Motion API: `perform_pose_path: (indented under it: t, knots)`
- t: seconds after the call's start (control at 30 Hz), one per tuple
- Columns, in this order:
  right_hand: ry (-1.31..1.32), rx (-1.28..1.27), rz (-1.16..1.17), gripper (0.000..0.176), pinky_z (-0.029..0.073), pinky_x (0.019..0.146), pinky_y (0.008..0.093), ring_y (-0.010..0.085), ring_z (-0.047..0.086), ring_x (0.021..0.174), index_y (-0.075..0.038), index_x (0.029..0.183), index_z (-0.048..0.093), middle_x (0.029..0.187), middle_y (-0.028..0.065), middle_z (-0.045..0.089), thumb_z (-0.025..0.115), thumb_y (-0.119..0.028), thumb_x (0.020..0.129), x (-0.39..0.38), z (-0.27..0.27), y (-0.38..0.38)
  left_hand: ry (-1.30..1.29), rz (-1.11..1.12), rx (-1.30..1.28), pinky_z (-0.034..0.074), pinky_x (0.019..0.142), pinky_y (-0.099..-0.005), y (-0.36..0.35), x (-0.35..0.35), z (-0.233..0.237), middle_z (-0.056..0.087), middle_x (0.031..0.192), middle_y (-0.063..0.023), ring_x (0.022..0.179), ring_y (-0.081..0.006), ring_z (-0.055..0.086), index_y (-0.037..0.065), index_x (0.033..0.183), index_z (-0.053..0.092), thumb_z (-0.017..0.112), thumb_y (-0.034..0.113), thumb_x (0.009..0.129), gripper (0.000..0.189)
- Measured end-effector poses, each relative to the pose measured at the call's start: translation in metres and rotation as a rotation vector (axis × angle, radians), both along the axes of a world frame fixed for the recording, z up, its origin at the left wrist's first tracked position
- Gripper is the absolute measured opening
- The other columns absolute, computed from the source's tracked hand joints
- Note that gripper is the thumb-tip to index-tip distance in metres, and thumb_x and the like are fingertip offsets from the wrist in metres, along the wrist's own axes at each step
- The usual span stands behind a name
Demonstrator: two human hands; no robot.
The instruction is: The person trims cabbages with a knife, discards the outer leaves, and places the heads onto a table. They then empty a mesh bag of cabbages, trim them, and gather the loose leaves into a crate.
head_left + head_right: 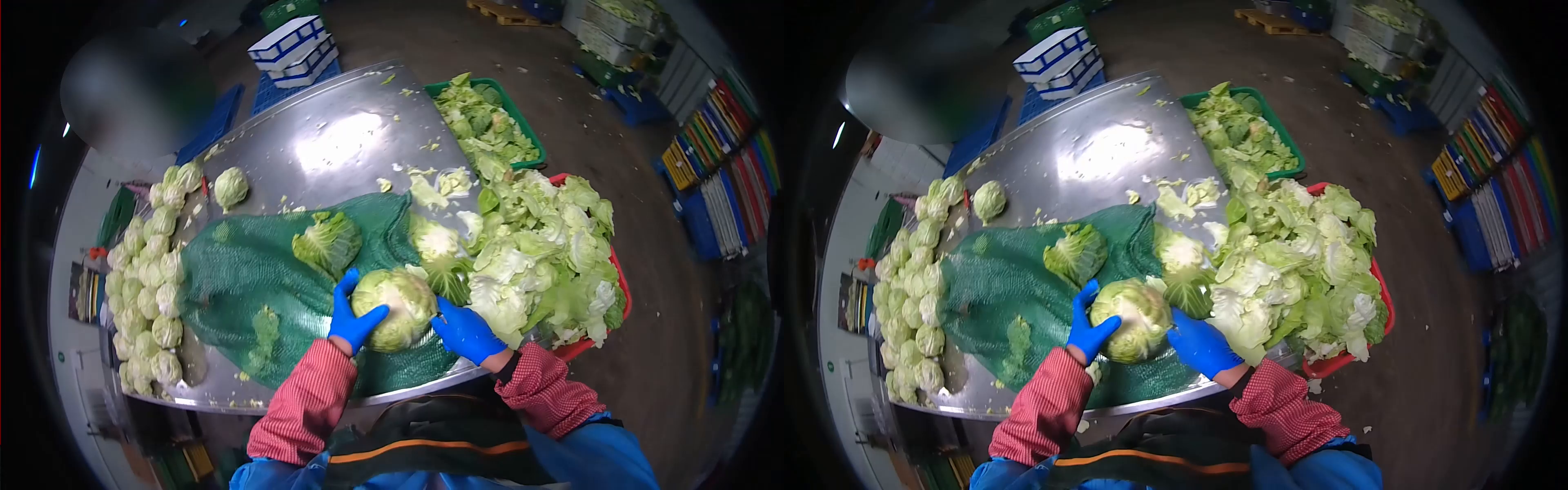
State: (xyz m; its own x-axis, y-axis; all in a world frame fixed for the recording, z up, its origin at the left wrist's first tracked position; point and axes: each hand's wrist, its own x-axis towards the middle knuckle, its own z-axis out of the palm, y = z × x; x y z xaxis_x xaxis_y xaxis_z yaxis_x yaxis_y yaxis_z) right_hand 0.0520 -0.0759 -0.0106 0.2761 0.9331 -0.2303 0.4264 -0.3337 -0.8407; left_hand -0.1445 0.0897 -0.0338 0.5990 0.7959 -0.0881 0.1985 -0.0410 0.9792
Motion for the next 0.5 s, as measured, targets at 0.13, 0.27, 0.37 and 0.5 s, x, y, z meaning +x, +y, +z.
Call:
perform_pose_path:
  t: [0.13, 0.27, 0.37, 0.5]
  knots:
    - [-0.102, 0.08, -0.053, 0.034, 0.05, 0.065, 0.0462, 0.0351, 0.064, 0.07, -0.004, 0.115, 0.053, 0.083, 0.0195, 0.065, 0.052, -0.03, 0.093, 0.004, -0.04, 0.022, -0.135, -0.022, -0.063, 0.04, 0.105, -0.0392, 0.009, -0.015, -0.012, 0.041, 0.14, -0.0156, 0.125, -0.0271, 0.047, 0.008, 0.147, 0.025, 0.081, 0.008, 0.07, 0.095]
    - [0.111, -0.322, -0.192, 0.045, 0.052, 0.076, 0.0461, 0.0363, 0.066, 0.09, 0.0, 0.107, 0.055, 0.093, 0.0247, 0.066, 0.055, -0.042, 0.091, 0.034, -0.026, 0.03, -0.247, 0.073, -0.212, 0.039, 0.106, -0.0409, -0.015, -0.036, 0.0, 0.04, 0.141, -0.0162, 0.126, -0.0284, 0.045, 0.008, 0.147, 0.026, 0.08, 0.01, 0.071, 0.093]
    - [-0.222, 0.047, -0.119, 0.056, 0.052, 0.076, 0.0469, 0.0364, 0.066, 0.09, 0.0, 0.118, 0.054, 0.092, 0.025, 0.066, 0.058, -0.048, 0.088, -0.003, 0.01, 0.032, -0.31, 0.196, -0.26, 0.039, 0.105, -0.0415, -0.029, -0.046, -0.014, 0.042, 0.138, -0.0159, 0.125, -0.0291, 0.045, 0.008, 0.145, 0.026, 0.081, 0.015, 0.071, 0.093]
    - [-0.422, 0.058, 0.108, 0.064, 0.052, 0.074, 0.0479, 0.0384, 0.066, 0.085, -0.002, 0.125, 0.052, 0.092, 0.0216, 0.067, 0.061, -0.05, 0.084, -0.034, 0.033, 0.043, -0.079, 0.173, 0.035, 0.04, 0.104, -0.0398, -0.025, -0.052, -0.022, 0.046, 0.131, -0.0156, 0.121, -0.0282, 0.047, 0.003, 0.137, 0.032, 0.086, 0.022, 0.067, 0.09]
